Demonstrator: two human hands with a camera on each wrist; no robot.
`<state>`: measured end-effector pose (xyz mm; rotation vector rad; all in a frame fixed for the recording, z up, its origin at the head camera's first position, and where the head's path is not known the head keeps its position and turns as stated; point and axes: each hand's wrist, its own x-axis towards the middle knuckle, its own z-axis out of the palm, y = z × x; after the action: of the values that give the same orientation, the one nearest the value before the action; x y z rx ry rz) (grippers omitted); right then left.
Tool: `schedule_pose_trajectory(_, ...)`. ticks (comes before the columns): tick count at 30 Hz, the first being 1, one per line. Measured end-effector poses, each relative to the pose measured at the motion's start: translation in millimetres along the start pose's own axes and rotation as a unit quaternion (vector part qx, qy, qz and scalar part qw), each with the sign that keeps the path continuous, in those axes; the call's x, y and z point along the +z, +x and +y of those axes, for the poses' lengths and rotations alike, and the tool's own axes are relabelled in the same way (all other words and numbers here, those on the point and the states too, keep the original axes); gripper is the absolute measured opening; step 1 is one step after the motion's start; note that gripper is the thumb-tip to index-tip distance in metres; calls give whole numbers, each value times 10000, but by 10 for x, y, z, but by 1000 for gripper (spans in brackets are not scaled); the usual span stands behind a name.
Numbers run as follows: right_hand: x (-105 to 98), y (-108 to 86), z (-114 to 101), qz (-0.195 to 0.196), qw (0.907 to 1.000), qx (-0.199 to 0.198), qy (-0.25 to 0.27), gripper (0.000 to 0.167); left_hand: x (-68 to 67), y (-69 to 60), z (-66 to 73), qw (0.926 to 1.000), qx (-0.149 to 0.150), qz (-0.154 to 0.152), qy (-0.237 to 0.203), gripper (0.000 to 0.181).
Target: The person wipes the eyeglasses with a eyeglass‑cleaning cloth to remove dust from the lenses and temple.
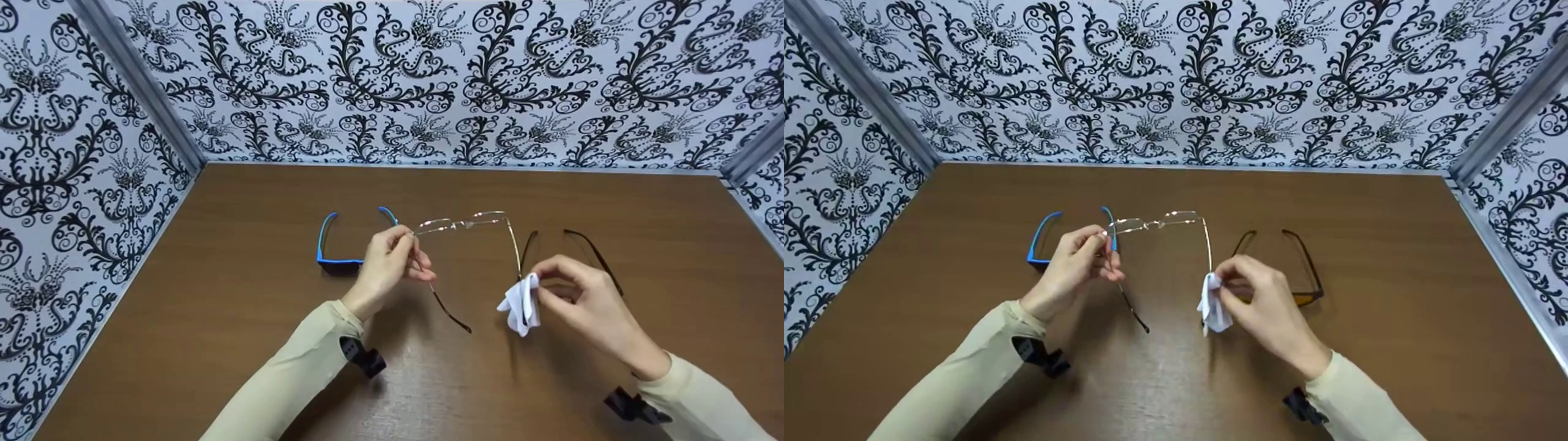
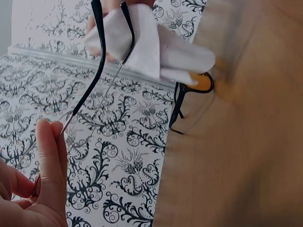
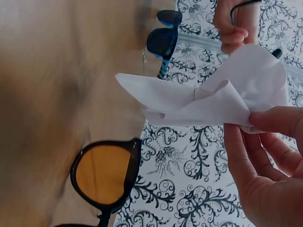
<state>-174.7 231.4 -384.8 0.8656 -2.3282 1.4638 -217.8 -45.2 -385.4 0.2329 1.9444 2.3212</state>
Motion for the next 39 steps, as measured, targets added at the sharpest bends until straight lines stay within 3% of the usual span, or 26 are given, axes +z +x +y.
schedule_pose_trajectory(10, -12, -56, -158, -459, 9961, -396, 647, 37, -125, 78, -18, 9993, -79, 345, -152, 23)
schedule_pose_trajectory(20, 45, -6, -310, -952, 9881, -356, 1150, 36, -123, 96, -6, 9990, -223, 385, -103, 24)
schedule_pose_trajectory(28, 11, 40, -128, -586, 9972, -443, 99, 32, -105, 23, -1, 9997, -73, -10, 254, 29)
schedule_pose_trajectory(33, -31, 88, 13, -479, 9944, -832, -443, 35, -120, -17, 2, 9989, -54, -150, 438, 27)
schedule_pose_trajectory(39, -59, 258, 106, -445, 9874, -1257, -857, 36, -69, -70, -9, 9980, -307, -396, 397, 27)
